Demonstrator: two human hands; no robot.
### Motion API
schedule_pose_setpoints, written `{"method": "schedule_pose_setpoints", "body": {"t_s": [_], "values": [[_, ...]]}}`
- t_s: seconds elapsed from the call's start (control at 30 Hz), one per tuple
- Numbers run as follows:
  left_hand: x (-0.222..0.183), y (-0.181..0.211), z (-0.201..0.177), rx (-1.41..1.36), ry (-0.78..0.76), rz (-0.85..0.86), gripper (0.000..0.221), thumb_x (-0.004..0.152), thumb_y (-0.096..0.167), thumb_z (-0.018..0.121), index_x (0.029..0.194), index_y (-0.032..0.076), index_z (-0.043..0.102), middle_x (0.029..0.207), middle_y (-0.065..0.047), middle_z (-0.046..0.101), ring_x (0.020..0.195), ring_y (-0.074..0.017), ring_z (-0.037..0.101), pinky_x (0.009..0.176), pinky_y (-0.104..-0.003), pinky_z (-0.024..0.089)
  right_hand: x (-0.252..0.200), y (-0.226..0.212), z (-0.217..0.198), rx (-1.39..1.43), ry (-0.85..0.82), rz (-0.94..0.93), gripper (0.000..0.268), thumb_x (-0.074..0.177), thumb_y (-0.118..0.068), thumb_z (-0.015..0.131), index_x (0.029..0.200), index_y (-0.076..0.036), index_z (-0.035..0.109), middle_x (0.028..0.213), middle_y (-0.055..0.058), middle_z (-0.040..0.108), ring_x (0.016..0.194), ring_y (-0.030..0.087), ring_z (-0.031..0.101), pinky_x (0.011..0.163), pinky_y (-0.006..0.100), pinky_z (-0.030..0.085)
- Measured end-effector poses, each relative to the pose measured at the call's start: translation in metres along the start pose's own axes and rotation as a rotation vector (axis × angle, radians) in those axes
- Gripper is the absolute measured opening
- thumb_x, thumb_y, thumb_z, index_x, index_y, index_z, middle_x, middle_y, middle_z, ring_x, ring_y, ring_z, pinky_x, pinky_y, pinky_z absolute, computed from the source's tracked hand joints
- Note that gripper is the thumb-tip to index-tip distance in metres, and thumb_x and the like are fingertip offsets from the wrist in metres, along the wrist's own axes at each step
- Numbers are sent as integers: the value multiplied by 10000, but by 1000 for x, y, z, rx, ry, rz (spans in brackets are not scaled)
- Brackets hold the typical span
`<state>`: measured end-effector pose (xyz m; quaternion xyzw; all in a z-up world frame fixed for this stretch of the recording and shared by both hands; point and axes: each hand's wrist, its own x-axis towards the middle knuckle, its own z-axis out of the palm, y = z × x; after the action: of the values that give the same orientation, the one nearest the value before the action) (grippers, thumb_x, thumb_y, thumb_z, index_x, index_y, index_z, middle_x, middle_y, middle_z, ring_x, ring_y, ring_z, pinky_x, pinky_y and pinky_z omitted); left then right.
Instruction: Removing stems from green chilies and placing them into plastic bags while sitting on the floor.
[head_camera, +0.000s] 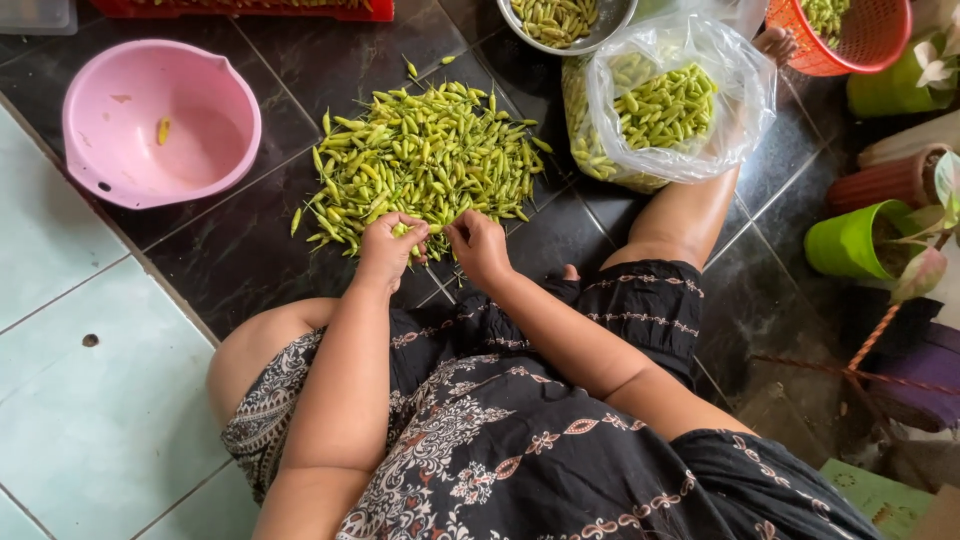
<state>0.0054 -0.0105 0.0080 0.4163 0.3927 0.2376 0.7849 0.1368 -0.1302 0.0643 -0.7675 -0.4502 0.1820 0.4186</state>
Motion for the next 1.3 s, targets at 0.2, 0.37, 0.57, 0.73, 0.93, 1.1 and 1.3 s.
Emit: {"method": "schedule_pose_setpoints", "body": {"t_s": [0.2,0.37,0.57,0.73,0.93,1.1,1.3], "values": [[-5,21,-1,-140,112,3,212,928,107,768,1061,11,635,807,-196,715,555,-176,683,462,-330,634,25,47,-10,-58,79,6,140,1034,-179,671,922,-97,653,774,79,655,727,322,663,681,455,548],[4,12,-7,-492,178,-3,139,924,111,737,966,59,616,835,-236,700,595,-307,709,480,-403,618,129,122,-49,-344,46,-108,163,842,-162,785,1004,-142,788,897,123,752,869,346,726,790,493,575],[-11,25,4,-511,300,-42,157,908,60,727,906,53,569,886,-176,673,650,-323,686,469,-423,561,322,214,-119,-198,218,398,102,897,-332,746,975,-312,809,863,-96,752,889,149,741,822,363,602],[-5,9,-11,-419,127,-140,113,929,45,602,1032,-1,602,974,-218,669,723,-276,583,509,-355,474,401,250,-115,-474,235,326,200,824,-284,733,908,-113,794,836,88,752,749,316,679,713,444,556],[-4,8,-11,-340,161,-316,80,939,-31,550,1005,-40,595,958,-271,693,693,-309,586,555,-398,483,442,271,-97,-828,100,336,227,802,-209,656,976,-227,800,981,98,755,889,372,688,753,471,542],[-8,7,-11,-327,174,-386,65,944,-36,560,979,-45,613,936,-267,699,689,-305,593,565,-391,487,436,250,-95,-873,103,276,332,835,-121,651,1115,-221,797,1105,104,739,962,372,680,850,462,520],[-11,14,-7,-307,166,-393,62,955,-22,556,984,-58,597,930,-279,696,707,-307,591,573,-408,479,443,260,-93,-862,88,202,184,804,-88,686,943,-140,796,1093,111,707,976,351,649,900,456,478]]}}
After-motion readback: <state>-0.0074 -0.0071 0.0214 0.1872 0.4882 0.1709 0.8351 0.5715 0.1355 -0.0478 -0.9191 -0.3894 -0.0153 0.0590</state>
